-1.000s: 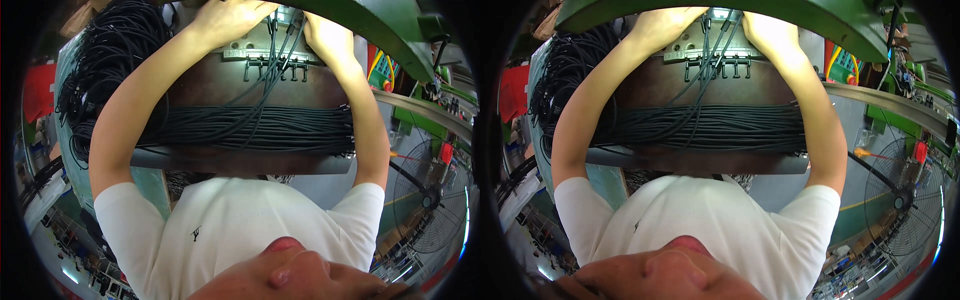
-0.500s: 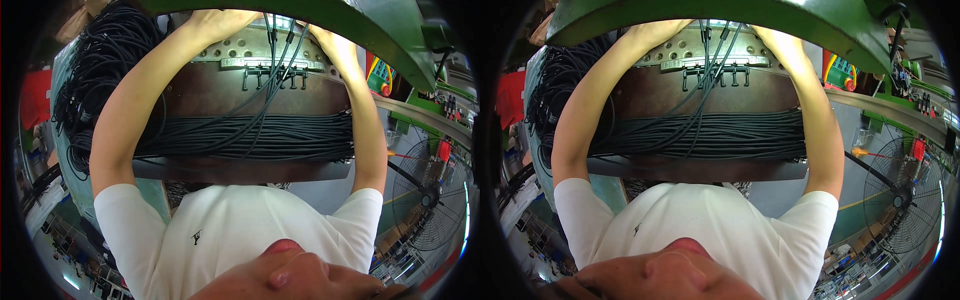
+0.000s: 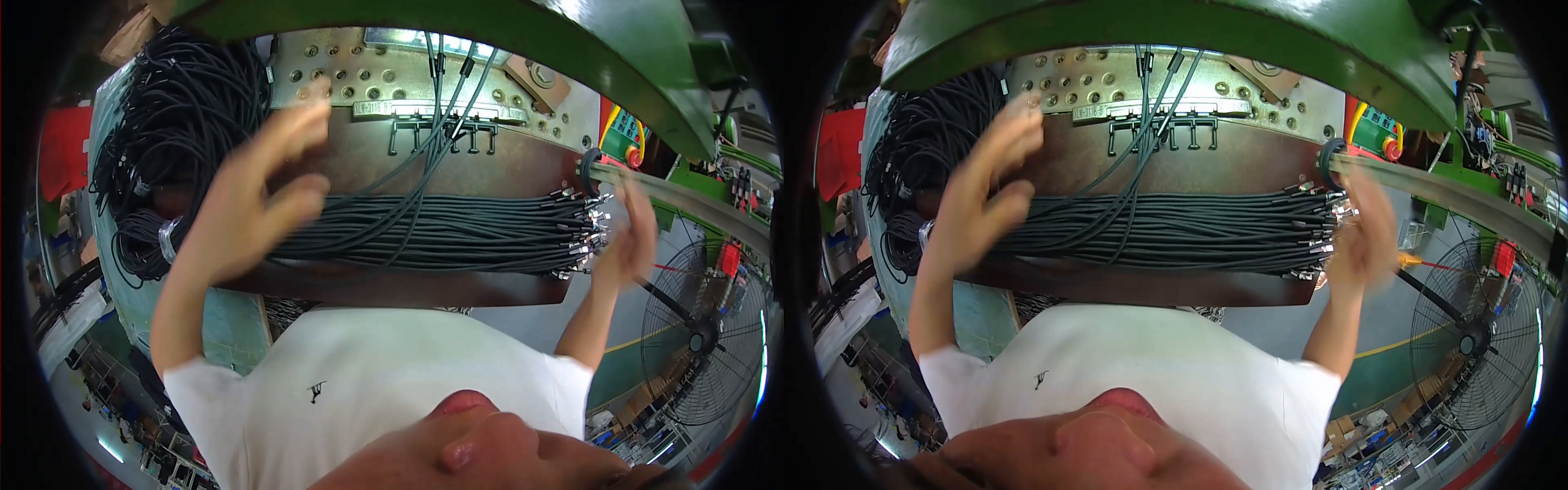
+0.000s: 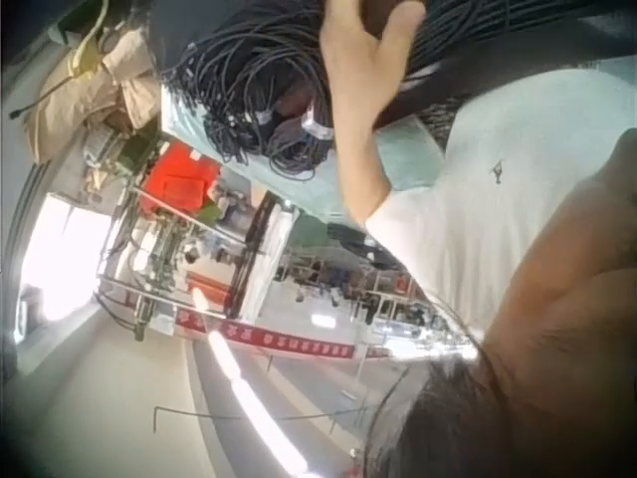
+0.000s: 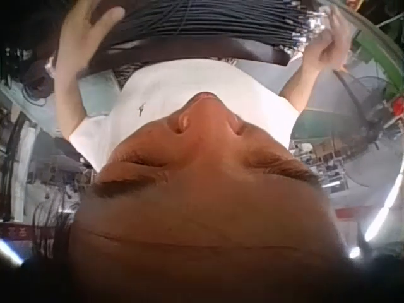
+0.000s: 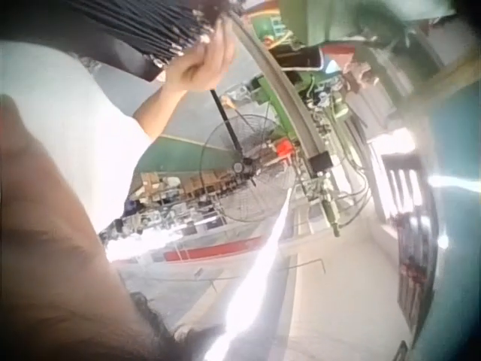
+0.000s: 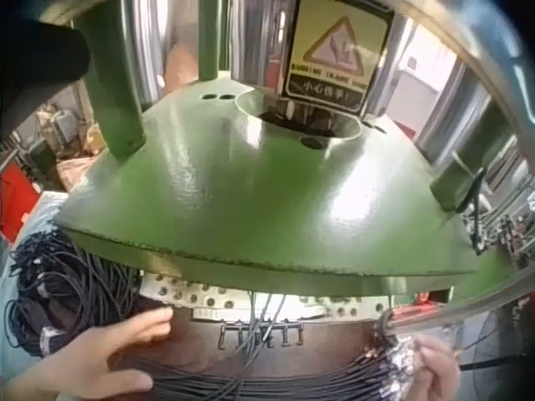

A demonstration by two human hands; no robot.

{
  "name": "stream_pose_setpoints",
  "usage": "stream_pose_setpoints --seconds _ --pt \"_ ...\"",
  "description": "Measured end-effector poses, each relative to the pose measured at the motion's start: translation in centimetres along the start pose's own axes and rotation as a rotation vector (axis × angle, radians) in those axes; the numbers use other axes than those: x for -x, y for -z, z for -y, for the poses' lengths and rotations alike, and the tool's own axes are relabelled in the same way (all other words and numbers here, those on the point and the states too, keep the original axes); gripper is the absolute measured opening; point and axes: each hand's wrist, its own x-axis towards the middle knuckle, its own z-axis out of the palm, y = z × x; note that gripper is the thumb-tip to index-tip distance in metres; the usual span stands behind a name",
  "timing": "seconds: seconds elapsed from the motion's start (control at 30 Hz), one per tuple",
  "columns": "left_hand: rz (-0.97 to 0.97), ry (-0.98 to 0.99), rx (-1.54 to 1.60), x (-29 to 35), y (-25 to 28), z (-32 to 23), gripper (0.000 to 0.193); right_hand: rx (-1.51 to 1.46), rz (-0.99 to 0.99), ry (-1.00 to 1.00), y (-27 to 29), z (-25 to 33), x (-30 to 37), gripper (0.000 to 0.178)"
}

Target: Organizing and inserting individual black cables into a metal slot fixture at a workbench.

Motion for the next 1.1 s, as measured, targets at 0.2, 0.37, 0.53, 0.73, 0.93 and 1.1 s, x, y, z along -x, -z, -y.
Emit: stream_pose_setpoints --seconds 0.2,0.37,0.53,0.73,0.93,1.1 --pt "0.433 0.416 -0.498 17.0 -8.4 10.5 0.036 0.127 -0.237 -0.741 0.1 -1.2 19.0 0.034" --pt "-0.226 0.195 -0.655 18.4 -10.8 17.4 0.043 0.199 0.495 -0.915 -2.6 -2.1 28.4 0.046" --pt "-0.218 0.286 -0.568 17.7 -11.1 17.5 0.036 0.171 0.295 -0.57 -3.9 -4.1 29.0 0.018" --pt "-0.2 0.248 -0.543 16.9 -10.8 16.3 0.035 0.112 0.11 -0.617 -4.5 -2.5 26.4 0.006" --pt "-0.171 0.249 -0.538 16.5 -10.7 16.0 0.031 0.095 0.183 -0.619 -4.0 -1.8 24.5 0.013" --pt "-0.118 0.154 -0.677 16.3 -11.3 14.7 0.031 0.565 0.482 -0.405 -1.1 3.8 17.8 0.017"
